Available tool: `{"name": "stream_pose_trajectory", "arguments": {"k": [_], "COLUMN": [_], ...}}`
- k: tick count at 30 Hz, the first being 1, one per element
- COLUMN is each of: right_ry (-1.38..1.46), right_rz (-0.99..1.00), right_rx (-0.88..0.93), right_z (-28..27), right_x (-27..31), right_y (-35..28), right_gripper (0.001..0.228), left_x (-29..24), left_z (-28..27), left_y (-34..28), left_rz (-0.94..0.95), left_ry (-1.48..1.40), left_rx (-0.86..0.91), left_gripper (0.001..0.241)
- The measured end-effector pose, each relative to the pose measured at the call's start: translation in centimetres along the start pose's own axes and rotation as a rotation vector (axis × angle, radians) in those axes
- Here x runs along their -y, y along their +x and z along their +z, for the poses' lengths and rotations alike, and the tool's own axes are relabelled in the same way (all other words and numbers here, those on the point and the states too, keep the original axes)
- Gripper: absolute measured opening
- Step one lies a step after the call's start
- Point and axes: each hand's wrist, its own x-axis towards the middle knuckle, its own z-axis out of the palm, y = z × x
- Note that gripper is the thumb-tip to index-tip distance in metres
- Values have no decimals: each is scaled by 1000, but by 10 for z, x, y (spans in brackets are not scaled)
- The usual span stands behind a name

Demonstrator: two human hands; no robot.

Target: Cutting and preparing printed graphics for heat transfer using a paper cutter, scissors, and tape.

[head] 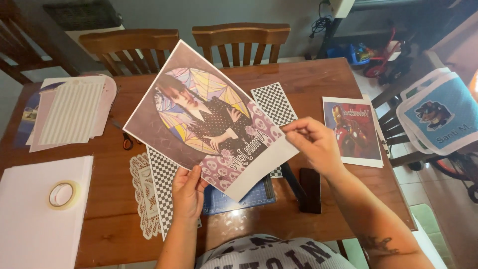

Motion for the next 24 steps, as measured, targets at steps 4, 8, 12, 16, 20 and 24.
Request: {"name": "stream_pose_trajectory", "arguments": {"k": [4,8,12,16,20,24], "right_ry": [388,494,630,712,721,396], "right_rz": [268,383,463,484,455,281], "right_rx": [77,63,126,185,209,290], "right_z": [16,25,29,24,28,25], "right_x": [-3,-20,-46,-81,-74,-45], "right_y": [17,25,23,24,20,22], "right_gripper": [28,30,29,30,29,38], "left_x": [-46,-50,-53,-46,-47,-44], "left_z": [43,41,41,31,36,46], "left_y": [-19,-18,-17,-11,-9,-7], "left_rz": [7,-7,-9,-16,-17,-22], "left_ry": [29,47,39,47,-13,-106], "left_rx": [8,35,35,20,56,72], "left_gripper": [21,26,27,30,33,35]}}
